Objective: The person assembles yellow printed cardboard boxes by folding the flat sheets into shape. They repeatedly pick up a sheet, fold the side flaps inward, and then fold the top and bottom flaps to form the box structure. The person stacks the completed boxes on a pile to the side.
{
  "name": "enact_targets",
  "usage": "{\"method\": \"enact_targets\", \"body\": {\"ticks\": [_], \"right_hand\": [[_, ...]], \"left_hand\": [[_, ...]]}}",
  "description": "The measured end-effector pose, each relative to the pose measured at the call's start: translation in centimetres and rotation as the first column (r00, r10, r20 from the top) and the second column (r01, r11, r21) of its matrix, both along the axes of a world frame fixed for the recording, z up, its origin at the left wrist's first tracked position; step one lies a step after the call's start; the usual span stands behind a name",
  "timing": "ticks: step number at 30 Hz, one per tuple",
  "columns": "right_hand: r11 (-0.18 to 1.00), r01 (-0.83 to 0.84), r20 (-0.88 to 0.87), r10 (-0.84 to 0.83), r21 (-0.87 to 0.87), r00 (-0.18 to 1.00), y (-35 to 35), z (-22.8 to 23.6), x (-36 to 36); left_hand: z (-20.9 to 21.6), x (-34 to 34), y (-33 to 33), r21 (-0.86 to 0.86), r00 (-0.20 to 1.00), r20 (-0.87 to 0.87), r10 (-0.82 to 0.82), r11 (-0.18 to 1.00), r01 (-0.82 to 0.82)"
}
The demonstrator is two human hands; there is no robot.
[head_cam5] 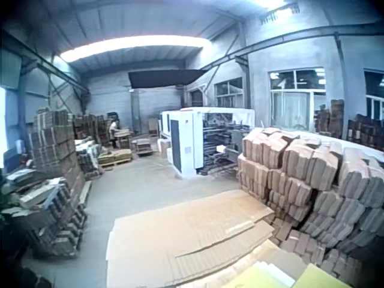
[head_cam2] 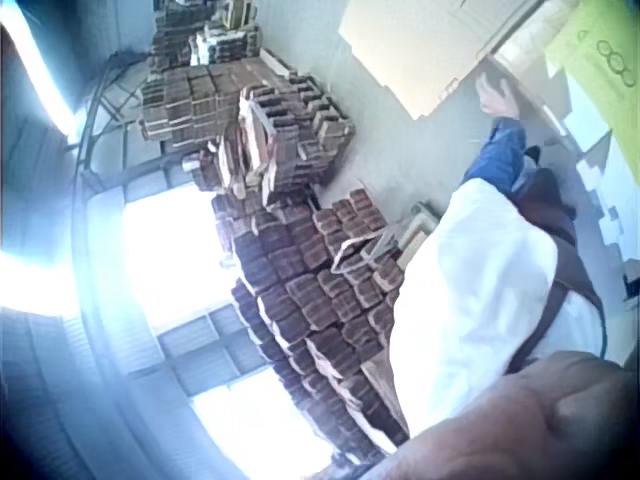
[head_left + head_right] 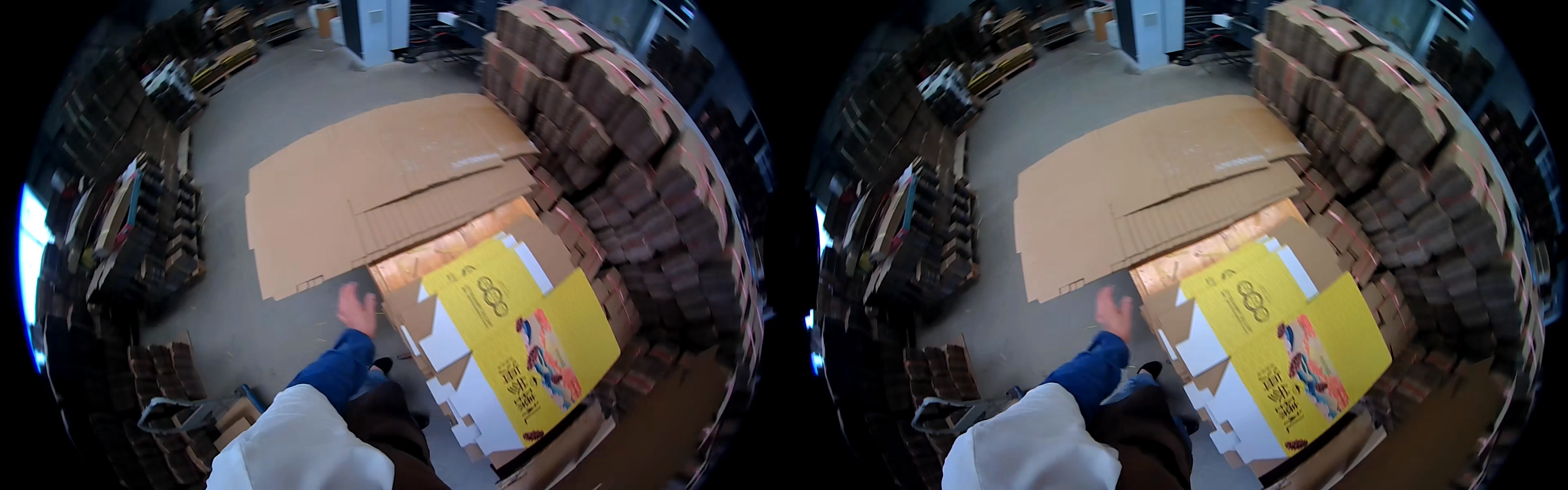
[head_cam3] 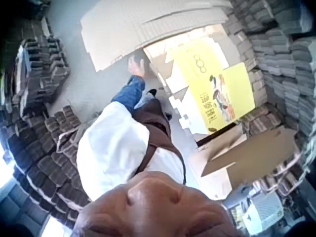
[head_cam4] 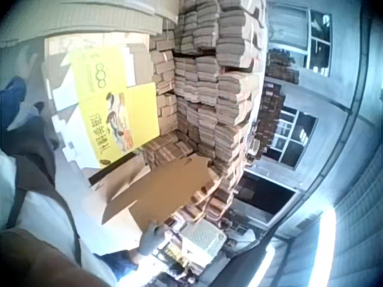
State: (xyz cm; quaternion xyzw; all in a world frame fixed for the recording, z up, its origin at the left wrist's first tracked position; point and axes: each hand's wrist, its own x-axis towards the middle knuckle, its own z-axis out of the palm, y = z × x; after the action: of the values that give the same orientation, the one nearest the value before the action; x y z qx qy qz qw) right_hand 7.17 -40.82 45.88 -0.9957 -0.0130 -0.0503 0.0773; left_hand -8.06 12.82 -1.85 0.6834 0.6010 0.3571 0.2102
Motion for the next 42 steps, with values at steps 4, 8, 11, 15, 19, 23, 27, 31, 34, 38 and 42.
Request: {"method": "enact_targets", "body": {"ticks": [4,8,11,15,19,23,27,31,34,38,42], "right_hand": [[0.934,-0.224,-0.300,0.136,-0.280,0.944,18.6,-5.6,1.4],[0.869,-0.429,-0.561,0.234,-0.245,0.794,24.0,-20.0,4.4],[0.961,-0.265,-0.340,0.277,0.083,0.899,25.4,-33.7,3.3],[0.955,-0.275,-0.429,0.204,-0.111,0.880,31.5,-39.6,3.1],[0.973,-0.175,-0.494,0.079,-0.151,0.866,32.1,-36.2,5.5],[0.972,-0.199,-0.477,0.119,-0.121,0.871,29.9,-37.6,5.2],[0.980,-0.189,-0.495,0.135,-0.061,0.858,30.4,-36.8,4.8],[0.969,-0.240,-0.464,0.242,0.063,0.852,30.2,-35.7,5.4],[0.949,-0.282,-0.487,0.316,0.145,0.814,29.3,-32.9,5.3],[0.324,-0.216,-0.143,0.798,0.921,0.585,29.8,-24.6,3.7],[-0.324,0.195,0.195,0.851,0.926,0.489,28.0,-16.3,0.5]], "left_hand": [[-7.7,-20.6,15.4,-0.196,0.708,-0.563,0.426,0.764,-0.615],[-15.0,-29.3,24.9,-0.481,0.903,-0.202,0.380,0.765,-0.429],[-14.6,-33.8,32.7,-0.438,0.932,-0.263,0.250,0.830,-0.346],[-12.6,-38.4,30.6,-0.774,0.865,0.340,0.369,0.632,0.034],[-6.8,-36.7,26.3,-0.674,0.710,0.645,0.281,0.648,0.355],[3.1,-35.2,26.8,-0.513,0.659,0.727,0.195,0.792,0.332],[17.3,-33.6,26.6,-0.242,0.740,0.658,-0.139,0.892,0.382],[35.2,-28.2,20.9,-0.016,0.796,0.502,-0.338,0.917,0.400],[45.5,-20.3,11.1,0.044,0.845,0.301,-0.442,0.892,0.450],[47.7,-5.7,-5.5,0.092,0.782,-0.163,-0.602,0.780,0.619],[40.2,2.0,-20.2,-0.036,0.356,-0.634,-0.686,0.486,0.873]]}}
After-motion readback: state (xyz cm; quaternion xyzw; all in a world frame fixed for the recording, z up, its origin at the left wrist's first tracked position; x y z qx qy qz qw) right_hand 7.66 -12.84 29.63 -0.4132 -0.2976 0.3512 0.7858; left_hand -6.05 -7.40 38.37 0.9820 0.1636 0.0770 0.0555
